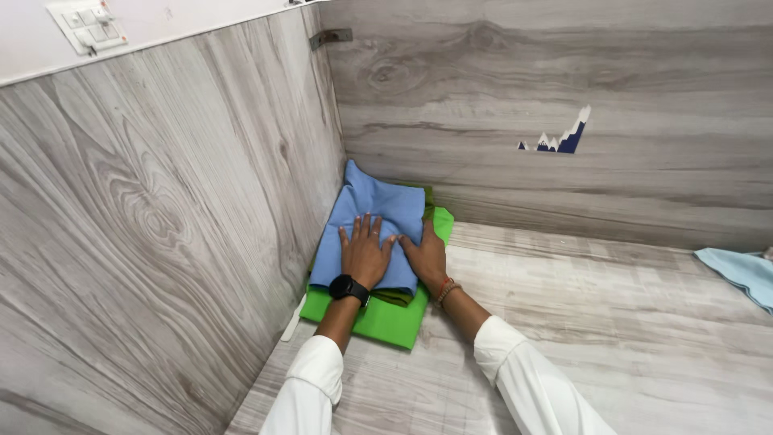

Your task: The person folds several garments on a wooden surface. They fold a light blue shirt, a dark blue patterned top, and a light blue hoodie, smoothing each item and stacking them neatly.

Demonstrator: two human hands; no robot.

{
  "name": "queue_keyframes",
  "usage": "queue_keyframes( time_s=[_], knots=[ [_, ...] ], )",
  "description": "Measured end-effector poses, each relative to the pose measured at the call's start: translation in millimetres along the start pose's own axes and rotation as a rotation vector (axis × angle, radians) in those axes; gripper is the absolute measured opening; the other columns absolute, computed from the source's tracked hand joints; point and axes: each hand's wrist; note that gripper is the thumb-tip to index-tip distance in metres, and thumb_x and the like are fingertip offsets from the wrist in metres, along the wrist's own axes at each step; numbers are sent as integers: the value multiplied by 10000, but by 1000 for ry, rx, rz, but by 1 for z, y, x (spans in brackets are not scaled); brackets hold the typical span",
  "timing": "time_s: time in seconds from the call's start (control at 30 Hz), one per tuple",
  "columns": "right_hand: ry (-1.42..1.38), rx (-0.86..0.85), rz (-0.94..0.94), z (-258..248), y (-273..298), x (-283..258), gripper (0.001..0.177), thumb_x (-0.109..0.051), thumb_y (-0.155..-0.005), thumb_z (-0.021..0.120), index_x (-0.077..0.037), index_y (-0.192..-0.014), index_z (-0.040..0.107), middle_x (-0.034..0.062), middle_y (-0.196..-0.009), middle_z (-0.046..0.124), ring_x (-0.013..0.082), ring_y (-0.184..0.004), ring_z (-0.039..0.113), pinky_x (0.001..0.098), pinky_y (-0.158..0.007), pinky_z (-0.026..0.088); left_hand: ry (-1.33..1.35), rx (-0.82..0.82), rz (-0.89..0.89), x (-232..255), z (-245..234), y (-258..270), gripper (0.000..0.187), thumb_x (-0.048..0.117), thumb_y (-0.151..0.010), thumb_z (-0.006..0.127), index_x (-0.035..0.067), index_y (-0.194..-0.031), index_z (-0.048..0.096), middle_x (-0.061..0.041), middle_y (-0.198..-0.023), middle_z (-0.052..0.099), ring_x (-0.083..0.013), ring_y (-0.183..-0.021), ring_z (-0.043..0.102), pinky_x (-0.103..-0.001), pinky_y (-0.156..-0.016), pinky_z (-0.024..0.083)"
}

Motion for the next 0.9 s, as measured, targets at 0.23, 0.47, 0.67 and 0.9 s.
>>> queue_keyframes(
  time_s=[0.23,0.47,0.67,0.9],
  knots=[
    [131,41,-144,-19,19,-26,771,-213,-802,726,-49,-1485,407,303,-1380,538,459,-1158,611,484,-869,549,-23,-11,29,-14,19,3,675,573,-965,475,146,-1486,497,-154,-1622,331,-384,-1522,197,-708,-1168,3],
    [297,-220,-307,-41,42,-21,488,-243,-984,533,-132,-1459,533,322,-1523,413,481,-1201,571,505,-1036,473,-19,-59,63,-18,26,12,705,619,-953,483,192,-1515,481,-144,-1646,287,-396,-1534,146,-715,-1164,-31],
    [219,-406,-207,-98,83,-39,515,-232,-946,600,28,-1382,513,255,-1355,599,398,-1140,647,450,-999,528,504,44,-217,28,22,12,587,402,-896,654,49,-1359,579,-193,-1394,601,-352,-1277,575,-561,-1020,443],
    [-494,-830,315,-194,166,-81,406,-184,-955,548,-3,-1318,557,121,-1176,716,192,-1062,713,360,-841,625,1809,-101,-558,151,-17,27,178,132,-985,504,37,-1084,617,-137,-935,735,-208,-768,704,-328,-669,585]
  ],
)
Point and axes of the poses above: each hand's wrist, its own y-axis away from the middle knuckle, its own z-axis out of the palm, x = y × z
